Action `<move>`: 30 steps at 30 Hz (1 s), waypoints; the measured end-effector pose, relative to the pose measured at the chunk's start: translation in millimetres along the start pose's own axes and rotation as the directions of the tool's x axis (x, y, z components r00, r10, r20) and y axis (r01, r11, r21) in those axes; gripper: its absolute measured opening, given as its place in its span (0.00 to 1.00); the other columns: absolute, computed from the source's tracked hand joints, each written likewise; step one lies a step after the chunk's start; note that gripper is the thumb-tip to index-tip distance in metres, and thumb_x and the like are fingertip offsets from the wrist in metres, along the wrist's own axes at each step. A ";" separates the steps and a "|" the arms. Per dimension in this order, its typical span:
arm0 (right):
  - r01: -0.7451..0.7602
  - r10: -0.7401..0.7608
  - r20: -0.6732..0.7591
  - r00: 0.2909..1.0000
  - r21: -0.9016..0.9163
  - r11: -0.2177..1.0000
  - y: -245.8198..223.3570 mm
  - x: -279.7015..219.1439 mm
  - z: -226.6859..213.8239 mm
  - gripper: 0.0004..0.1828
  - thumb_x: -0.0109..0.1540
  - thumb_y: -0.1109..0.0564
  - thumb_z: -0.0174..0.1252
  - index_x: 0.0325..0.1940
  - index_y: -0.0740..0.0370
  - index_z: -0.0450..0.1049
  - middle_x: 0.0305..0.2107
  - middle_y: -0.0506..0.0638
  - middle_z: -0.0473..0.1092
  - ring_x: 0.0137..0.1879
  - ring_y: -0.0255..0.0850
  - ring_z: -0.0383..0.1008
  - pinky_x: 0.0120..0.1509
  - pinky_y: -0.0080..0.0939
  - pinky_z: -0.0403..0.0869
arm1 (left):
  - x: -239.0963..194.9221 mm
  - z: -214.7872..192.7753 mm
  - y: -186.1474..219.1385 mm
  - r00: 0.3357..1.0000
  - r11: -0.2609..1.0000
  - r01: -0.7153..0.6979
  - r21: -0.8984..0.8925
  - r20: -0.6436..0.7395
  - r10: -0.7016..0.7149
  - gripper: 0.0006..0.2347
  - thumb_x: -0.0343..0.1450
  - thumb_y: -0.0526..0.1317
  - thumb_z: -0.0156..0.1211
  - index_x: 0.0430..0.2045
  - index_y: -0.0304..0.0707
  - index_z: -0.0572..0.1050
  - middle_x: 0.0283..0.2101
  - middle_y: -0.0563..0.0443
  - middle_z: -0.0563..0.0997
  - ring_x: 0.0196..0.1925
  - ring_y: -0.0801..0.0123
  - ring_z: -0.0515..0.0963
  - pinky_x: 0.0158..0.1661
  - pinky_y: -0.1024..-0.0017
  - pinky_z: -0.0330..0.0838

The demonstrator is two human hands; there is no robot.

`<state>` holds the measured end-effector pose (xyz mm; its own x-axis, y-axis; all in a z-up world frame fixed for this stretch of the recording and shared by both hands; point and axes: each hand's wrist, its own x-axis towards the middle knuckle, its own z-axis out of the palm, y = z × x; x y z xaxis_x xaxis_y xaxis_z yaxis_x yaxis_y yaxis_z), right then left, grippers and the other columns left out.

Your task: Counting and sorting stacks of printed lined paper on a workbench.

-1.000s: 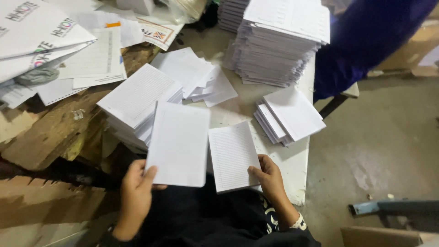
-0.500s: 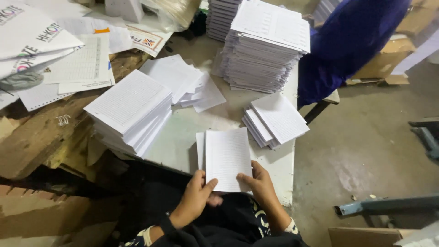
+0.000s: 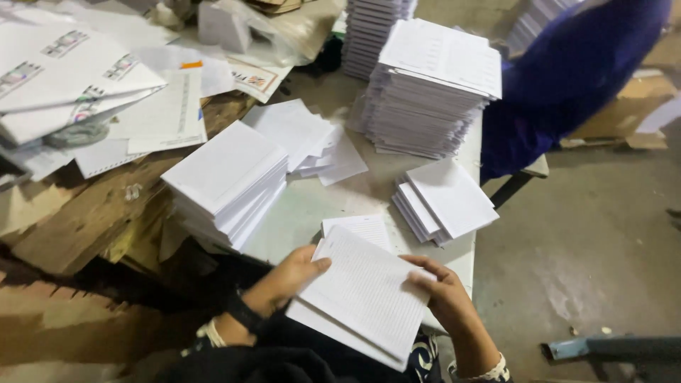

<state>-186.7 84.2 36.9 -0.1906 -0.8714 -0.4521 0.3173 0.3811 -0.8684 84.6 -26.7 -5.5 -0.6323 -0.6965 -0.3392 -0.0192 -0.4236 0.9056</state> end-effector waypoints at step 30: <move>0.561 -0.554 -0.193 0.810 -0.018 0.827 50.2 36.5 15.6 0.17 0.53 0.62 0.63 0.45 0.65 0.71 0.37 0.55 0.74 0.44 0.47 0.74 0.49 0.45 0.77 | 12.6 54.9 -5.6 0.594 0.643 -0.713 0.280 -0.246 0.766 0.10 0.68 0.29 0.60 0.38 0.39 0.66 0.40 0.49 0.73 0.48 0.65 0.73 0.53 0.72 0.68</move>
<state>-163.3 66.8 -20.0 -0.5096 -0.8571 0.0755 0.1387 -0.1684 -0.9759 34.3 -1.3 -0.9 -0.2000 -0.8808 0.4292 0.2215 0.3861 0.8955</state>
